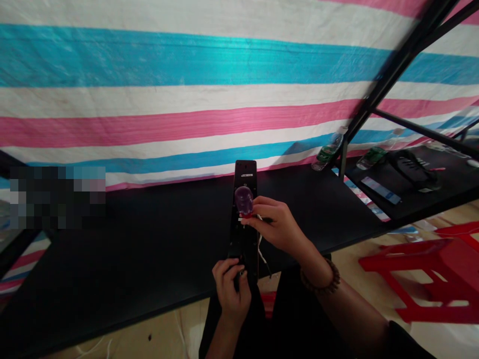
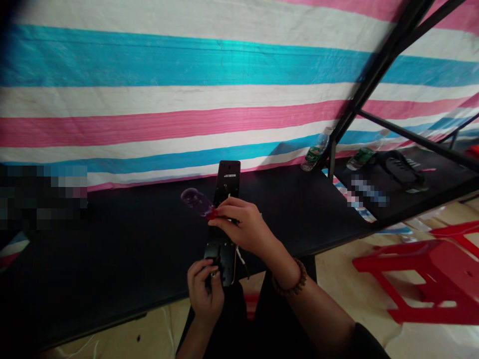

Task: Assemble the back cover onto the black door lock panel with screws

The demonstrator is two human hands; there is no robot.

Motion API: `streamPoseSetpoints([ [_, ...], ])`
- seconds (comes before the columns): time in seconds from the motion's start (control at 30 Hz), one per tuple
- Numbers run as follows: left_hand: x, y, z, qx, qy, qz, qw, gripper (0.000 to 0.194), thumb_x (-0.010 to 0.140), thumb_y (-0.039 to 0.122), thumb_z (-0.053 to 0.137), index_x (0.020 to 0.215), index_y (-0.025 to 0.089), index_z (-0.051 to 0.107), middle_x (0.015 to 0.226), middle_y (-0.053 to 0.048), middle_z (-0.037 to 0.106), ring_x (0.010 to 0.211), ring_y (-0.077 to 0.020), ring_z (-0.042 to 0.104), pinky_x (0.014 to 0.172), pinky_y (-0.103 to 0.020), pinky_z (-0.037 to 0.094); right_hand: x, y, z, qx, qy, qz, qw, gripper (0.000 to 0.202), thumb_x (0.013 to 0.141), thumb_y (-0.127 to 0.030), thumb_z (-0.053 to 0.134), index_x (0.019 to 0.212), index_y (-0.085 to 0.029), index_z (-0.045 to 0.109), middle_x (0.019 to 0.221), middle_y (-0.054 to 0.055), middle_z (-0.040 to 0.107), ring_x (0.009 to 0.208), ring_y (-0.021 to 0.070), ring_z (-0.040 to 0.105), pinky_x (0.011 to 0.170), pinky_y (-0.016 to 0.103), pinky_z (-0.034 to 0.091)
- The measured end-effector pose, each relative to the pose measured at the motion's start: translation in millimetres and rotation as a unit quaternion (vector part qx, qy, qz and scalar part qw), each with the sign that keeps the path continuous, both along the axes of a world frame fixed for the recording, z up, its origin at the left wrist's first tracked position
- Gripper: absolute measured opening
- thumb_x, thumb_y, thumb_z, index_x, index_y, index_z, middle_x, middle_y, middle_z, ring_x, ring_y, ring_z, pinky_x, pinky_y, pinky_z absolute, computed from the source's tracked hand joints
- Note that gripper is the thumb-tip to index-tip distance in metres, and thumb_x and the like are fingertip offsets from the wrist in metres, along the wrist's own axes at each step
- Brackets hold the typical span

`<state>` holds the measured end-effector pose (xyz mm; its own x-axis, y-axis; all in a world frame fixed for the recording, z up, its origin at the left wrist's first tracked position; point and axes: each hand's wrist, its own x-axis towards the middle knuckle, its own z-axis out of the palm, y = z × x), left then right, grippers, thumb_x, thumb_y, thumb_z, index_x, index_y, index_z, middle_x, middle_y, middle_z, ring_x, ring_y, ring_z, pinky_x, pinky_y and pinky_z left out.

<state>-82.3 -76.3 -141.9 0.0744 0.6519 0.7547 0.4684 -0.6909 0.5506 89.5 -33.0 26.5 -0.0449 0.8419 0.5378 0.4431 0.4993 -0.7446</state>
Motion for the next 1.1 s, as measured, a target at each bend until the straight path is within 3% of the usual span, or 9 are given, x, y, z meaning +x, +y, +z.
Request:
streamPoseSetpoints([
  [0.23,0,1,0.8,-0.003,-0.01,-0.006,1.0,0.007,0.095,0.018,0.055,0.098,0.02,0.061,0.101,-0.007,0.061,0.095,-0.0214,0.06,0.086,-0.04,0.052,5,-2,0.0,0.011,-0.03,-0.028,0.999,0.02,0.101,-0.023,0.053,0.106,-0.019,0.073,0.098,0.008,0.074,0.092,0.0185,0.071,0.079,0.029,0.055],
  [0.57,0,0,-0.6,-0.001,-0.004,-0.004,1.0,0.008,0.096,0.018,0.054,0.099,0.02,0.06,0.102,-0.007,0.061,0.096,-0.0216,0.06,0.088,-0.041,0.051,7,-3,1.3,0.034,-0.011,-0.048,0.998,0.022,0.101,-0.022,0.049,0.106,-0.019,0.07,0.095,0.007,0.074,0.089,0.0168,0.07,0.078,0.028,0.056],
  [0.73,-1,1,0.4,0.001,0.0,-0.006,1.0,0.007,0.095,0.017,0.055,0.098,0.02,0.061,0.102,-0.008,0.061,0.096,-0.0216,0.06,0.087,-0.041,0.052,10,-6,-1.9,0.004,0.074,-0.074,0.994,0.021,0.101,-0.029,0.053,0.108,-0.02,0.07,0.097,0.008,0.075,0.091,0.0184,0.072,0.082,0.032,0.058],
  [0.87,-5,-1,1.0,-0.018,0.021,-0.005,1.0,0.009,0.094,0.016,0.056,0.101,0.019,0.062,0.11,-0.01,0.061,0.101,-0.0227,0.061,0.086,-0.041,0.054,18,-8,-6.6,0.006,0.194,-0.132,0.972,0.016,0.096,-0.035,0.063,0.102,-0.022,0.07,0.09,0.005,0.077,0.086,0.0191,0.074,0.08,0.033,0.059],
  [1.1,-6,-6,-2.7,-0.017,0.036,-0.007,0.999,0.016,0.093,0.012,0.058,0.107,0.02,0.063,0.122,-0.011,0.058,0.111,-0.0236,0.061,0.088,-0.04,0.057,55,-6,-37.6,0.003,0.311,-0.202,0.929,0.019,0.092,-0.038,0.069,0.101,-0.021,0.071,0.087,0.004,0.075,0.087,0.0206,0.074,0.084,0.038,0.059],
])
